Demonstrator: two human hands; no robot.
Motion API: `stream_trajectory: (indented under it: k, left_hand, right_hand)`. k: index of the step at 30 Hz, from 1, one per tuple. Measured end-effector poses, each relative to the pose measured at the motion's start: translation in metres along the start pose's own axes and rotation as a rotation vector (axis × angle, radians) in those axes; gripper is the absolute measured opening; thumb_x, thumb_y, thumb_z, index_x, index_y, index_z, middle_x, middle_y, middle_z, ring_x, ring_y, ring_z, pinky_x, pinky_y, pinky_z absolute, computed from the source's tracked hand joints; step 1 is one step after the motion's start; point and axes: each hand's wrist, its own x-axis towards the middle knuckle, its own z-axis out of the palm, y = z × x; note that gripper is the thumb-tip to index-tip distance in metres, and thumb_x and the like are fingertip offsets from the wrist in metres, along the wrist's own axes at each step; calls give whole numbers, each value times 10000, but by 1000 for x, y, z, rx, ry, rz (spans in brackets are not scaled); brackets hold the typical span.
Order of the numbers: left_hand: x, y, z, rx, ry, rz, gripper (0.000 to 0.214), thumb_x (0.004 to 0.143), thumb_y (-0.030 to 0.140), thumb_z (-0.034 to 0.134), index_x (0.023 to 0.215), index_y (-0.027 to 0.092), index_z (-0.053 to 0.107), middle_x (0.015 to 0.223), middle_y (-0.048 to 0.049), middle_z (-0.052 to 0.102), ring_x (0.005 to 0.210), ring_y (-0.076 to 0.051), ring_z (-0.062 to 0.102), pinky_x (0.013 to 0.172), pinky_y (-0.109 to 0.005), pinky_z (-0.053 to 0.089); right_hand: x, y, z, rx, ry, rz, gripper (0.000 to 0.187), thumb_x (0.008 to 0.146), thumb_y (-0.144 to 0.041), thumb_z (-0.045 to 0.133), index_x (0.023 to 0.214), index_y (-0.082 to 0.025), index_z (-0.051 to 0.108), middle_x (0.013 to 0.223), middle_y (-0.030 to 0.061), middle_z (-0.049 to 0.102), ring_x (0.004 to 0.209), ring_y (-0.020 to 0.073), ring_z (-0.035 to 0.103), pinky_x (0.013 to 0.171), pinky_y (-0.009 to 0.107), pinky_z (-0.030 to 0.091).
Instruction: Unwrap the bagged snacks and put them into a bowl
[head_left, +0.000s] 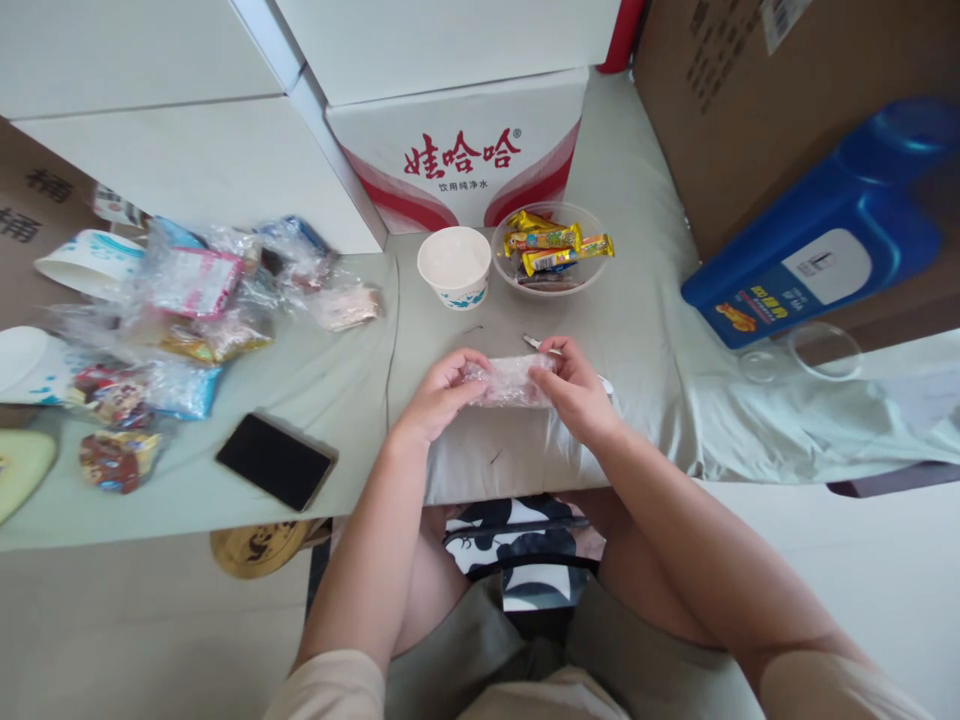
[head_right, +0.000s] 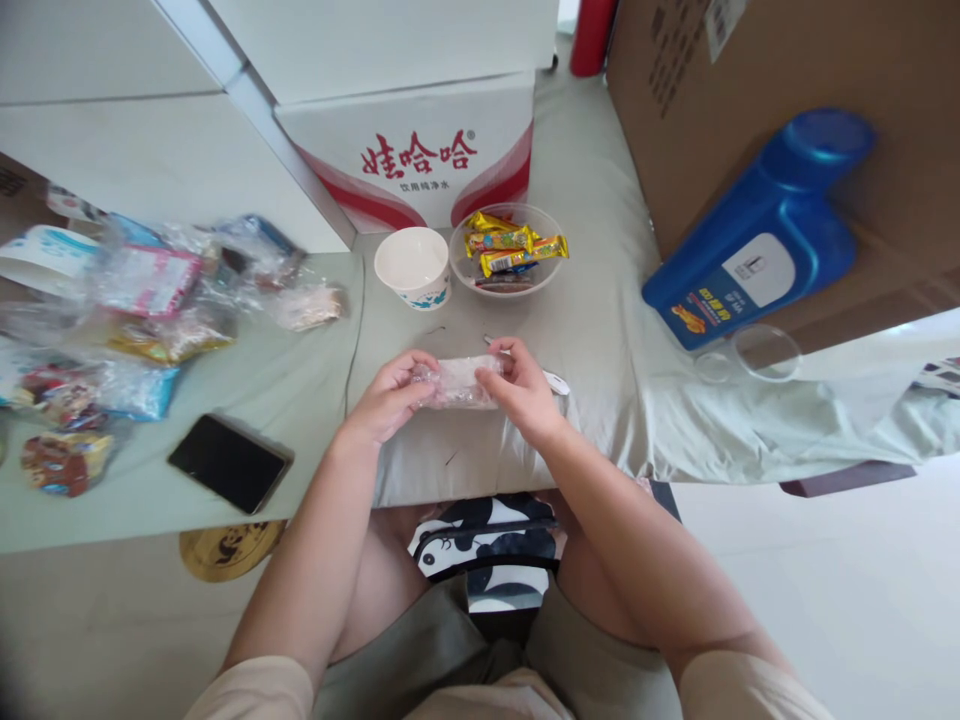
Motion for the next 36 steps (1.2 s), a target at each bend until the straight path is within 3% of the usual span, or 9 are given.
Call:
stream_trajectory:
  k: [4,8,10,12,17,23,27,30,36]
  left_hand:
    - [6,-5,-1,35,124,147,359,652,258,808,965,214,637,931,2,687,783,-114,642,754,-252,535]
    - [12,-8,-8,38,555,470,190,706,225,741,828,216,596,808,27,641,739,-92,601,753,-224,487]
    - [10,-8,-9,61,632,509,161,741,238,723,793,220,572,727,41,592,668,-92,563,694,-225,468]
    - [6,-9,-7,77,481,453,214,738,280,770,858,223,604,805,16,650,742,-116,618,725,-242,493]
    - [-7,-15,12,21,26,223,528,724,483,841,1148,216,677,1148,-81,744,1015,-200,693,865,-293,533]
    - [-10,-12,17,-142,8,249,368,808,522,753,1011,214,752,1299,-100,731,1183,-248,677,970,-356,522]
    - [-7,-9,14,-128,35,309,327,814,460,713,1040,226,746,1403,-84,676,1325,-261,597,1067,-368,471]
    - [-4,-9,12,-211,111,302,333,847,448,643,1087,225,706,1225,-73,733,1206,-217,651,1029,-337,481]
    - [-5,-2,11,-278,240,237,291,847,465,617,751,192,593,691,-1,592,680,-123,594,722,-271,500]
  right_hand:
    - [3,-1,-1,29,105,0,504,698,-440,721,1104,-279,469,776,-52,574,648,137,531,635,292,426]
    - [0,-2,-1,-149,205,-57,274,754,-430,683,882,-239,534,864,5,641,756,151,573,702,296,421]
    - [-4,-2,2,-237,198,-145,219,790,-413,652,836,-231,538,1005,46,694,914,188,625,807,325,442]
    - [-7,-1,9,-276,160,-196,208,799,-403,645,821,-227,536,1051,61,707,970,206,633,847,342,449]
    - [-10,4,27,-209,-126,-113,303,809,-492,680,851,-227,538,753,-17,591,645,134,509,644,294,426]
    - [-5,5,37,-180,67,-244,447,742,-527,780,1010,-258,543,1042,46,645,876,177,608,752,316,503]
    - [-8,1,34,-244,-75,-149,418,749,-570,770,853,-243,531,768,-13,587,651,143,523,624,297,454]
    - [-11,-2,27,-295,45,-164,415,732,-536,776,771,-243,485,641,-55,511,560,115,436,551,267,379]
    - [7,-24,32,-484,281,-327,283,795,-418,691,758,-249,468,616,-59,496,535,112,406,531,267,316]
